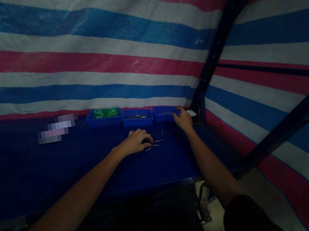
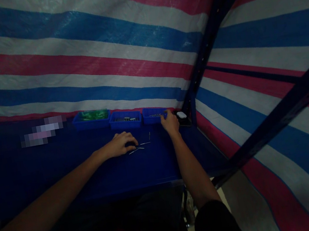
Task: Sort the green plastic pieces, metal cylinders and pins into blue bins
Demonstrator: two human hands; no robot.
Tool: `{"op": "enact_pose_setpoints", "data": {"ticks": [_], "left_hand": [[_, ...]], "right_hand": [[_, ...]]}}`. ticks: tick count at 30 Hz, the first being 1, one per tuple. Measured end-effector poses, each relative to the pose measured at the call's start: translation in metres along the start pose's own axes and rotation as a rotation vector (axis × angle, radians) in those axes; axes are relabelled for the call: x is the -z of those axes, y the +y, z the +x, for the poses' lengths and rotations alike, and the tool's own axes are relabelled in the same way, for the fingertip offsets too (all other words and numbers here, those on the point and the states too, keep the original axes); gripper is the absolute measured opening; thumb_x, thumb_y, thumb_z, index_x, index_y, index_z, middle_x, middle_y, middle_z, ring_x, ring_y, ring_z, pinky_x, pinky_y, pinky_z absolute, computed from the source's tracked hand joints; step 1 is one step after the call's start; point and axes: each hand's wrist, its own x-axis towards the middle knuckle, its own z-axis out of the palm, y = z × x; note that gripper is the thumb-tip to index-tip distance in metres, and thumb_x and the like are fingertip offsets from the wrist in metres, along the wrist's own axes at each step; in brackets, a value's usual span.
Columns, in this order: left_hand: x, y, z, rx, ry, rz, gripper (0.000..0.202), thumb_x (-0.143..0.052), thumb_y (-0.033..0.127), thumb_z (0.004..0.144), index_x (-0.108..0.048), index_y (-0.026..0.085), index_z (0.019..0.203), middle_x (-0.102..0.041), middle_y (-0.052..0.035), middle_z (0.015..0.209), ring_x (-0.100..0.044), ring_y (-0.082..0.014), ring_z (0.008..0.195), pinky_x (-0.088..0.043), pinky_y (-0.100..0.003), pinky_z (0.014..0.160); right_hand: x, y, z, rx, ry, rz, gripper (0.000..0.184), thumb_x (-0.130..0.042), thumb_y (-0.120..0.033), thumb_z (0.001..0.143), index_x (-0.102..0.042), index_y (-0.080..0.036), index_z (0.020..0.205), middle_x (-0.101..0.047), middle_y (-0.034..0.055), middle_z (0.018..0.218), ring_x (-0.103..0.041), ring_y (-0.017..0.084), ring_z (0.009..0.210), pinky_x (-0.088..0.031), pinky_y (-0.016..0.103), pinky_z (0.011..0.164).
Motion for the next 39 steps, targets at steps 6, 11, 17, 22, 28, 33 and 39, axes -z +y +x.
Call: {"op": "enact_pose_setpoints", "data": {"ticks": [6, 11, 17, 22, 28, 33, 39], "left_hand": [[-0.003, 0.008, 0.002, 0.009, 0.017, -0.003, 0.013, -0.049, 0.029, 0.084, -0.061, 0.024, 0.086, -0.059, -0.0013, 0.094, -0.048, -0.0203, 0.095, -0.029, -0.033, 0.077], [-0.008, 0.01, 0.004, 0.037, 0.111, 0.06, 0.015, -0.043, 0.024, 0.086, -0.057, 0.018, 0.085, -0.059, -0.0045, 0.093, -0.048, -0.0208, 0.092, -0.032, -0.033, 0.076], [-0.001, -0.021, 0.005, 0.196, 0.324, -0.031, 0.011, -0.04, 0.016, 0.084, -0.052, 0.017, 0.084, -0.059, -0.0043, 0.084, -0.051, -0.0187, 0.08, -0.038, -0.03, 0.07], [0.004, -0.027, 0.004, 0.168, 0.367, -0.167, 0.012, -0.04, 0.015, 0.083, -0.049, 0.017, 0.091, -0.058, -0.0034, 0.083, -0.053, -0.0166, 0.077, -0.04, -0.028, 0.069], [0.005, -0.019, 0.004, 0.135, 0.347, -0.307, 0.023, -0.04, 0.012, 0.081, -0.04, 0.018, 0.103, -0.051, 0.003, 0.068, -0.053, -0.0139, 0.067, -0.04, -0.025, 0.064], [0.006, -0.021, 0.003, 0.087, 0.315, -0.353, 0.028, -0.042, 0.016, 0.081, -0.037, 0.018, 0.108, -0.05, 0.0039, 0.067, -0.052, -0.0129, 0.065, -0.039, -0.024, 0.061], [0.013, -0.012, -0.001, 0.182, 0.291, -0.359, 0.03, -0.04, 0.037, 0.085, -0.045, 0.015, 0.104, -0.056, -0.0002, 0.072, -0.054, -0.0144, 0.065, -0.039, -0.026, 0.062]], "right_hand": [[-0.014, -0.022, -0.019, 0.145, -0.143, 0.164, 0.026, -0.047, -0.037, 0.08, -0.062, -0.019, 0.089, -0.055, -0.0006, 0.056, -0.05, 0.015, 0.053, -0.033, 0.024, 0.052], [-0.015, -0.052, -0.041, 0.384, -0.298, 0.336, 0.026, -0.047, -0.038, 0.081, -0.064, -0.019, 0.087, -0.05, -0.0043, 0.052, -0.045, 0.011, 0.049, -0.03, 0.021, 0.05], [-0.015, -0.063, -0.052, 0.515, -0.412, 0.413, 0.026, -0.05, -0.04, 0.081, -0.062, -0.018, 0.085, -0.051, -0.0048, 0.055, -0.046, 0.009, 0.05, -0.031, 0.02, 0.051], [-0.022, -0.063, -0.056, 0.59, -0.511, 0.358, 0.018, -0.054, -0.031, 0.08, -0.059, -0.019, 0.092, -0.05, -0.0058, 0.056, -0.047, 0.009, 0.052, -0.031, 0.019, 0.051], [-0.022, -0.065, -0.056, 0.581, -0.431, 0.347, 0.029, -0.053, -0.027, 0.081, -0.049, -0.021, 0.109, -0.049, -0.0063, 0.06, -0.047, 0.01, 0.053, -0.032, 0.019, 0.052], [-0.021, -0.066, -0.056, 0.611, -0.443, 0.311, 0.015, -0.05, -0.027, 0.083, -0.058, -0.021, 0.094, -0.052, -0.0043, 0.06, -0.049, 0.01, 0.054, -0.033, 0.019, 0.054], [-0.01, -0.051, -0.035, 0.519, -0.163, 0.204, 0.022, -0.041, -0.031, 0.087, -0.059, -0.018, 0.09, -0.061, 0.0016, 0.068, -0.055, 0.013, 0.061, -0.035, 0.022, 0.059]]}}
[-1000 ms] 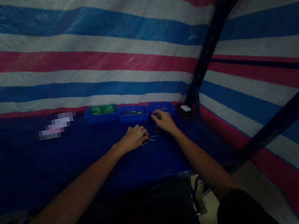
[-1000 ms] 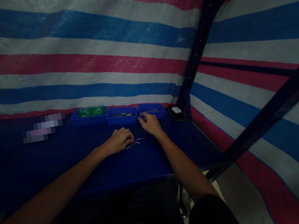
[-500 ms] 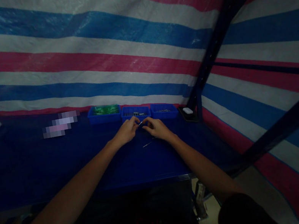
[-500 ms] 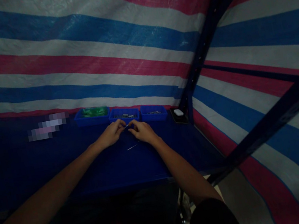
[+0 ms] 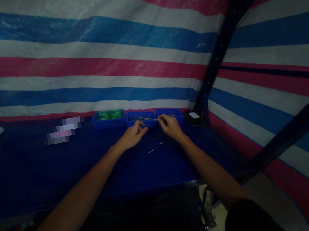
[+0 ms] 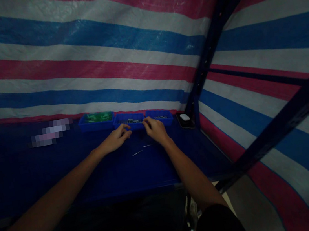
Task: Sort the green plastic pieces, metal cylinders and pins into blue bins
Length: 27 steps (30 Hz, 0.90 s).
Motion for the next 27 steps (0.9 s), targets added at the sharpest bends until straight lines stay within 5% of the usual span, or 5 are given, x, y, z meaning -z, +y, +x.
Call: {"op": "enact_pose_setpoints", "data": {"ticks": [4, 7, 13, 18, 27], "left_hand": [[0.003, 0.007, -0.007, -0.118, -0.332, 0.186, 0.037, -0.059, 0.051, 0.07, -0.057, 0.02, 0.089, -0.059, -0.0011, 0.079, -0.054, -0.0177, 0.079, -0.037, -0.028, 0.069], [0.002, 0.01, -0.009, -0.183, -0.414, 0.297, 0.028, -0.062, 0.048, 0.069, -0.061, 0.023, 0.083, -0.06, -0.0007, 0.087, -0.051, -0.0201, 0.09, -0.033, -0.032, 0.077], [-0.005, 0.005, -0.007, -0.112, -0.345, 0.363, 0.011, -0.05, 0.027, 0.08, -0.059, 0.02, 0.079, -0.061, -0.0034, 0.088, -0.051, -0.0211, 0.091, -0.034, -0.034, 0.078], [-0.005, -0.01, -0.001, 0.002, -0.131, 0.384, 0.019, -0.038, 0.024, 0.085, -0.056, 0.017, 0.087, -0.061, -0.0093, 0.093, -0.054, -0.0221, 0.09, -0.039, -0.033, 0.076], [-0.001, -0.016, 0.006, 0.089, 0.053, 0.009, 0.033, -0.031, 0.039, 0.085, -0.049, 0.018, 0.069, -0.056, -0.0008, 0.067, -0.054, -0.0161, 0.067, -0.041, -0.027, 0.064]], "right_hand": [[0.011, 0.036, 0.005, -0.349, 0.21, -0.298, 0.029, -0.041, -0.037, 0.087, -0.06, -0.016, 0.096, -0.064, 0.0088, 0.074, -0.059, 0.019, 0.067, -0.035, 0.025, 0.061], [0.01, 0.047, 0.002, -0.45, 0.216, -0.348, 0.031, -0.044, -0.039, 0.085, -0.059, -0.015, 0.099, -0.065, 0.0093, 0.073, -0.059, 0.019, 0.066, -0.035, 0.025, 0.06], [-0.005, 0.002, -0.006, -0.113, 0.1, -0.11, 0.03, -0.039, -0.039, 0.087, -0.061, -0.019, 0.09, -0.06, 0.0007, 0.06, -0.055, 0.014, 0.054, -0.034, 0.023, 0.054], [-0.014, -0.037, -0.013, 0.205, -0.109, -0.08, 0.023, -0.044, -0.036, 0.087, -0.06, -0.021, 0.093, -0.065, 0.002, 0.075, -0.058, 0.013, 0.064, -0.037, 0.023, 0.06], [-0.018, -0.034, -0.016, 0.287, -0.12, -0.006, 0.02, -0.042, -0.028, 0.088, -0.059, -0.021, 0.098, -0.066, 0.0043, 0.092, -0.06, 0.015, 0.081, -0.041, 0.024, 0.072]]}}
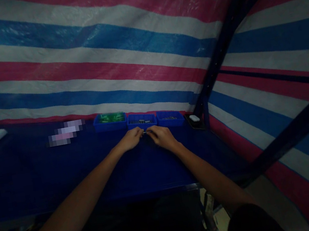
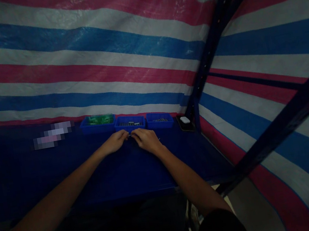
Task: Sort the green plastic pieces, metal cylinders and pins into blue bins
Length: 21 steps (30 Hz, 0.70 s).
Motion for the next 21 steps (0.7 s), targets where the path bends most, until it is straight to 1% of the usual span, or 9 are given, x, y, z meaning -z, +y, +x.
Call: {"op": "enact_pose_setpoints", "data": {"ticks": [3, 5, 7, 9, 10, 12, 15, 18, 21], "left_hand": [[-0.005, 0.0, 0.002, 0.025, 0.025, -0.127, 0.043, -0.026, 0.048, 0.086, -0.051, 0.017, 0.069, -0.057, -0.0013, 0.066, -0.054, -0.0161, 0.066, -0.041, -0.027, 0.064], [-0.01, 0.004, 0.0, 0.036, -0.017, -0.196, 0.048, -0.021, 0.05, 0.087, -0.053, 0.017, 0.071, -0.058, -0.0016, 0.066, -0.055, -0.0158, 0.066, -0.041, -0.027, 0.064], [-0.016, 0.013, -0.006, -0.003, -0.099, -0.174, 0.044, -0.025, 0.047, 0.087, -0.054, 0.017, 0.075, -0.059, -0.0015, 0.067, -0.055, -0.0153, 0.066, -0.042, -0.027, 0.064], [-0.023, 0.025, -0.013, -0.108, -0.167, -0.052, 0.03, -0.039, 0.043, 0.084, -0.055, 0.018, 0.082, -0.06, -0.0017, 0.074, -0.056, -0.0156, 0.07, -0.042, -0.027, 0.066], [-0.027, 0.031, -0.017, -0.17, -0.176, 0.029, 0.025, -0.045, 0.041, 0.083, -0.056, 0.018, 0.087, -0.061, -0.0022, 0.079, -0.056, -0.0163, 0.074, -0.041, -0.028, 0.068], [-0.034, 0.041, -0.024, -0.246, -0.154, 0.186, 0.026, -0.05, 0.04, 0.081, -0.054, 0.02, 0.098, -0.061, -0.003, 0.09, -0.055, -0.0192, 0.087, -0.04, -0.031, 0.074], [-0.042, 0.051, -0.026, -0.234, -0.129, 0.364, 0.022, -0.05, 0.035, 0.082, -0.054, 0.021, 0.099, -0.059, -0.0042, 0.096, -0.052, -0.0224, 0.094, -0.037, -0.035, 0.077], [-0.046, 0.052, -0.023, -0.179, -0.148, 0.453, 0.013, -0.046, 0.024, 0.083, -0.057, 0.019, 0.087, -0.06, -0.0058, 0.093, -0.053, -0.0232, 0.09, -0.037, -0.037, 0.076], [-0.044, 0.045, -0.018, -0.126, -0.127, 0.448, 0.016, -0.041, 0.022, 0.085, -0.057, 0.017, 0.085, -0.061, -0.0089, 0.093, -0.054, -0.025, 0.09, -0.038, -0.038, 0.075]], "right_hand": [[0.006, 0.003, 0.004, -0.006, 0.075, 0.008, 0.024, -0.039, -0.032, 0.089, -0.061, -0.02, 0.09, -0.065, 0.0051, 0.085, -0.06, 0.015, 0.076, -0.041, 0.024, 0.07], [0.014, 0.012, 0.009, -0.062, 0.177, -0.019, 0.029, -0.036, -0.033, 0.09, -0.061, -0.018, 0.084, -0.064, 0.006, 0.079, -0.059, 0.015, 0.072, -0.04, 0.024, 0.069], [0.024, 0.029, 0.014, -0.199, 0.313, -0.082, 0.032, -0.034, -0.035, 0.09, -0.061, -0.017, 0.084, -0.063, 0.007, 0.078, -0.058, 0.016, 0.071, -0.039, 0.025, 0.068], [0.033, 0.049, 0.017, -0.385, 0.395, -0.154, 0.031, -0.036, -0.037, 0.088, -0.06, -0.017, 0.092, -0.062, 0.0067, 0.076, -0.057, 0.017, 0.069, -0.037, 0.026, 0.065], [0.037, 0.059, 0.016, -0.469, 0.391, -0.18, 0.03, -0.039, -0.038, 0.087, -0.059, -0.017, 0.097, -0.061, 0.0055, 0.073, -0.056, 0.017, 0.067, -0.036, 0.026, 0.062], [0.041, 0.076, 0.011, -0.565, 0.313, -0.182, 0.032, -0.044, -0.04, 0.084, -0.057, -0.018, 0.103, -0.059, 0.0023, 0.065, -0.054, 0.017, 0.061, -0.034, 0.025, 0.057], [0.04, 0.086, -0.002, -0.575, 0.216, -0.08, 0.033, -0.044, -0.045, 0.083, -0.06, -0.019, 0.096, -0.054, -0.001, 0.058, -0.05, 0.015, 0.054, -0.031, 0.023, 0.052], [0.033, 0.074, -0.008, -0.529, 0.187, 0.052, 0.035, -0.041, -0.046, 0.084, -0.062, -0.019, 0.089, -0.052, -0.0023, 0.057, -0.049, 0.013, 0.053, -0.03, 0.022, 0.05], [0.023, 0.048, -0.006, -0.377, 0.085, 0.192, 0.035, -0.037, -0.044, 0.087, -0.062, -0.019, 0.088, -0.056, -0.0019, 0.062, -0.051, 0.012, 0.057, -0.033, 0.021, 0.055]]}}
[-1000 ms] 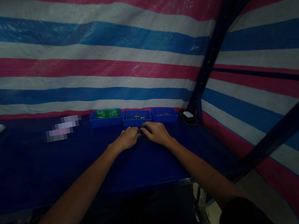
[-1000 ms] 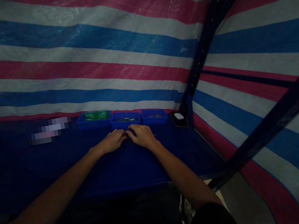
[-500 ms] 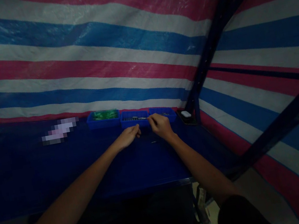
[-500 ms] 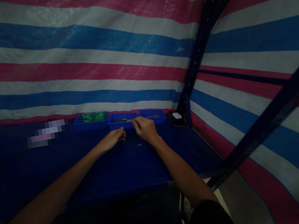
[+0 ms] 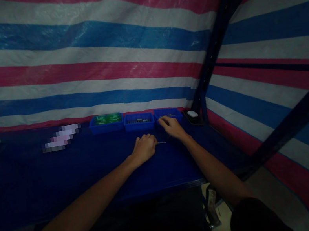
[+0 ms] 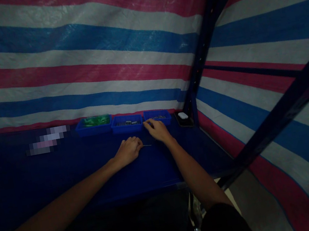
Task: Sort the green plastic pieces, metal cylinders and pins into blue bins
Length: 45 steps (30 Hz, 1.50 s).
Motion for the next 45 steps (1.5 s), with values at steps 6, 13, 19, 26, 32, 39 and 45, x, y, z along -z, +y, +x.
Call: {"op": "enact_pose_setpoints", "data": {"ticks": [6, 13, 19, 26, 32, 39, 45], "left_hand": [[0.007, -0.033, 0.006, 0.173, 0.12, -0.196, 0.027, -0.033, 0.022, 0.088, -0.058, 0.013, 0.083, -0.063, -0.0113, 0.087, -0.058, -0.0207, 0.082, -0.041, -0.03, 0.072], [0.016, -0.042, 0.009, 0.237, 0.187, -0.405, 0.037, -0.03, 0.034, 0.087, -0.059, 0.015, 0.075, -0.065, -0.007, 0.077, -0.06, -0.0195, 0.076, -0.042, -0.027, 0.067], [0.015, -0.039, 0.01, 0.266, 0.206, -0.522, 0.044, -0.026, 0.039, 0.087, -0.06, 0.013, 0.083, -0.064, -0.0069, 0.076, -0.059, -0.0192, 0.072, -0.042, -0.028, 0.066], [0.008, -0.013, 0.006, 0.024, 0.152, -0.177, 0.022, -0.041, 0.03, 0.083, -0.057, 0.019, 0.094, -0.063, -0.0059, 0.09, -0.055, -0.0225, 0.088, -0.041, -0.036, 0.076], [-0.01, 0.035, 0.04, 0.048, 0.031, 0.0, 0.034, -0.047, 0.043, 0.081, -0.055, 0.015, 0.099, -0.058, -0.0117, 0.106, -0.047, -0.0303, 0.103, -0.038, -0.048, 0.081], [-0.023, 0.035, 0.05, -0.009, 0.023, 0.074, 0.021, -0.045, 0.015, 0.081, -0.055, 0.013, 0.099, -0.056, -0.0141, 0.106, -0.046, -0.0286, 0.104, -0.037, -0.045, 0.083], [-0.007, -0.018, 0.029, -0.116, 0.084, -0.302, 0.007, -0.049, 0.019, 0.082, -0.051, 0.016, 0.088, -0.06, -0.005, 0.083, -0.055, -0.0196, 0.083, -0.041, -0.032, 0.073]], "right_hand": [[-0.024, -0.035, -0.01, 0.228, -0.126, -0.008, 0.023, -0.05, -0.038, 0.082, -0.062, -0.019, 0.086, -0.058, -0.0014, 0.064, -0.05, 0.01, 0.057, -0.034, 0.021, 0.056], [-0.025, -0.037, -0.013, 0.27, -0.05, -0.057, 0.014, -0.049, -0.026, 0.083, -0.06, -0.019, 0.089, -0.06, 0.0007, 0.071, -0.053, 0.012, 0.06, -0.037, 0.022, 0.059], [-0.011, -0.035, -0.005, 0.254, 0.016, -0.156, 0.021, -0.042, -0.03, 0.087, -0.058, -0.018, 0.082, -0.062, 0.0026, 0.071, -0.056, 0.014, 0.064, -0.037, 0.022, 0.061], [0.018, 0.001, 0.031, -0.17, 0.336, -0.377, 0.031, -0.04, -0.036, 0.087, -0.052, -0.016, 0.107, -0.064, 0.0097, 0.093, -0.059, 0.021, 0.081, -0.04, 0.029, 0.071], [0.005, 0.024, 0.018, -0.219, 0.201, -0.341, 0.043, -0.047, -0.036, 0.081, -0.047, -0.013, 0.117, -0.058, 0.0142, 0.107, -0.055, 0.024, 0.096, -0.041, 0.033, 0.079], [-0.006, 0.017, 0.014, -0.104, 0.136, -0.045, 0.029, -0.043, -0.039, 0.084, -0.06, -0.018, 0.093, -0.061, 0.0013, 0.069, -0.056, 0.015, 0.064, -0.041, 0.025, 0.063], [-0.018, -0.01, 0.008, 0.036, 0.003, 0.07, 0.033, -0.037, -0.04, 0.088, -0.062, -0.018, 0.086, -0.059, -0.0013, 0.065, -0.053, 0.011, 0.061, -0.037, 0.022, 0.059]]}}
